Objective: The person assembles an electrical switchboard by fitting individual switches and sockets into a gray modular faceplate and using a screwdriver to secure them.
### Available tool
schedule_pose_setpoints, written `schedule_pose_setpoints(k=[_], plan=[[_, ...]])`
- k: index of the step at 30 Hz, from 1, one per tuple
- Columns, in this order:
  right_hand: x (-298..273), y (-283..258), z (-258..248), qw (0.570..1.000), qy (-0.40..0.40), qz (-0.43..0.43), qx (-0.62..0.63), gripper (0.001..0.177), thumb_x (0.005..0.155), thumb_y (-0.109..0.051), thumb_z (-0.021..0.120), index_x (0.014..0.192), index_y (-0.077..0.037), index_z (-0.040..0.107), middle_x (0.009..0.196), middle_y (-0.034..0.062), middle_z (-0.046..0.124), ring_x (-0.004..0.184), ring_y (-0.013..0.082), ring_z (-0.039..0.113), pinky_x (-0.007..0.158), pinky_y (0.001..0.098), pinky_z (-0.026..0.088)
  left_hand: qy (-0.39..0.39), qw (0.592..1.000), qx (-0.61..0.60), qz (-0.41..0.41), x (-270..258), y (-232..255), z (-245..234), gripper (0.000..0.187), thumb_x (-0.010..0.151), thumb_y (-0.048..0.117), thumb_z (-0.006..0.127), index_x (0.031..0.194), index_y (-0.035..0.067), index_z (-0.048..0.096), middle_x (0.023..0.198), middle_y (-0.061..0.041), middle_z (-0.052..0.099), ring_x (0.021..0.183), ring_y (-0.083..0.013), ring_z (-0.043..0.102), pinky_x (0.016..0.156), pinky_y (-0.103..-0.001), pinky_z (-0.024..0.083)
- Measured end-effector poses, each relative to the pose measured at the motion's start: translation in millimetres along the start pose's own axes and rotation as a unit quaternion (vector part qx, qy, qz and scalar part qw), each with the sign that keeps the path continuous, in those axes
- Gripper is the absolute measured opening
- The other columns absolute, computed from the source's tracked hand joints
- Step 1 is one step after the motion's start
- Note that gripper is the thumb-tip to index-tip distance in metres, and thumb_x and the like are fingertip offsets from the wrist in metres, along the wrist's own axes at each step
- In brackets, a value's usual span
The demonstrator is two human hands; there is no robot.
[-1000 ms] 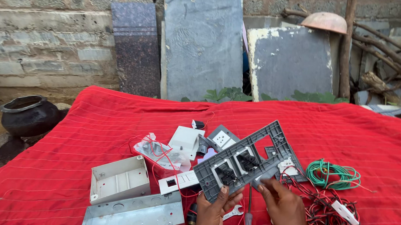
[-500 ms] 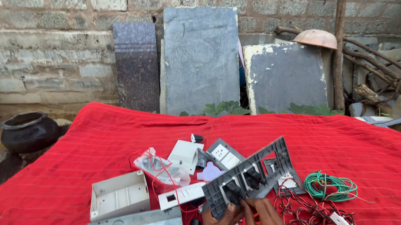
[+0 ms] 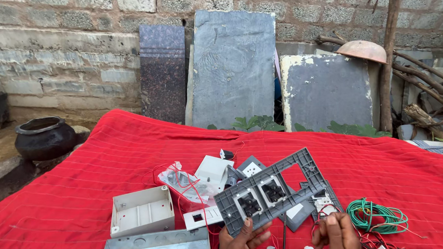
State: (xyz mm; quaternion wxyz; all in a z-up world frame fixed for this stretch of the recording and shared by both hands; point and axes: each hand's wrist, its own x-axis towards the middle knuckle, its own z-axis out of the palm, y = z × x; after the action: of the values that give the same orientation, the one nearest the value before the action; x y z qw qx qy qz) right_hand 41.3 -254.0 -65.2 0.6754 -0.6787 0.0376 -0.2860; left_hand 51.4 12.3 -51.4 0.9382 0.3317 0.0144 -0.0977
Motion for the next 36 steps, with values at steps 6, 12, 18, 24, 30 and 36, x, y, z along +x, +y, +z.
schedule_pose_setpoints(k=[6, 12, 18, 24, 30, 36], plan=[[67.1, 30.5, -135.5, 0.956, -0.064, 0.283, 0.051, 0.045, 0.103, -0.045, 0.045, 0.093, -0.001, 0.05, 0.063, 0.0206, 0.054, 0.051, 0.0278, 0.058, 0.047, 0.0392, 0.048, -0.014, 1.0, -0.016, 0.008, -7.6, 12.4, 7.0, 0.049, 0.091, 0.017, 0.066, 0.131, -0.007, 0.054, 0.115, -0.03, 0.074, 0.1, -0.0388, 0.078, 0.07, -0.039, 0.07], [100.2, -37.7, -254.9, 0.957, 0.098, 0.098, -0.255, 0.033, 0.098, -0.036, 0.053, 0.101, -0.003, 0.055, 0.078, 0.0181, 0.059, 0.067, 0.0257, 0.062, 0.058, 0.0377, 0.051, 0.0, 1.0, 0.003, -0.016, -8.6, 19.4, 8.0, 0.047, 0.091, 0.017, 0.063, 0.132, -0.004, 0.052, 0.115, -0.03, 0.074, 0.101, -0.0383, 0.078, 0.069, -0.039, 0.07], [60.5, -79.3, -190.8, 0.906, 0.141, -0.053, -0.395, 0.027, 0.092, -0.027, 0.061, 0.109, -0.005, 0.061, 0.093, 0.0157, 0.065, 0.083, 0.0236, 0.066, 0.069, 0.0363, 0.055, -0.027, 0.999, 0.017, -0.032, -1.1, 6.1, 2.4, 0.047, 0.093, 0.017, 0.061, 0.133, -0.006, 0.051, 0.115, -0.031, 0.074, 0.102, -0.0386, 0.078, 0.07, -0.039, 0.071], [55.5, -117.6, -193.8, 0.895, 0.071, -0.234, -0.372, 0.031, 0.087, -0.018, 0.07, 0.116, -0.008, 0.066, 0.109, 0.0132, 0.07, 0.098, 0.0215, 0.07, 0.08, 0.0348, 0.059, -0.031, 0.998, 0.045, -0.04, -0.4, 1.0, 4.5, 0.056, 0.09, 0.022, 0.067, 0.134, -0.008, 0.05, 0.113, -0.032, 0.074, 0.1, -0.0367, 0.079, 0.07, -0.039, 0.071], [2.8, -74.2, -39.1, 0.923, -0.071, -0.273, -0.262, 0.027, 0.083, -0.006, 0.078, 0.108, -0.013, 0.078, 0.105, 0.0074, 0.081, 0.094, 0.0166, 0.08, 0.082, 0.0311, 0.066, -0.008, 0.996, 0.079, -0.028, 1.6, -5.2, 3.2, 0.057, 0.089, 0.025, 0.068, 0.134, -0.007, 0.051, 0.111, -0.03, 0.075, 0.098, -0.0343, 0.081, 0.068, -0.038, 0.072], [-27.7, -84.6, 53.4, 0.838, -0.122, -0.408, -0.342, 0.038, 0.074, -0.006, 0.078, 0.109, -0.019, 0.081, 0.117, 0.012, 0.07, 0.117, 0.0295, 0.065, 0.096, 0.0451, 0.054, -0.037, 0.995, 0.085, 0.021, 13.6, -21.0, -11.2, 0.056, 0.088, 0.023, 0.071, 0.134, -0.005, 0.055, 0.115, -0.021, 0.074, 0.098, -0.0284, 0.079, 0.072, -0.038, 0.071]])
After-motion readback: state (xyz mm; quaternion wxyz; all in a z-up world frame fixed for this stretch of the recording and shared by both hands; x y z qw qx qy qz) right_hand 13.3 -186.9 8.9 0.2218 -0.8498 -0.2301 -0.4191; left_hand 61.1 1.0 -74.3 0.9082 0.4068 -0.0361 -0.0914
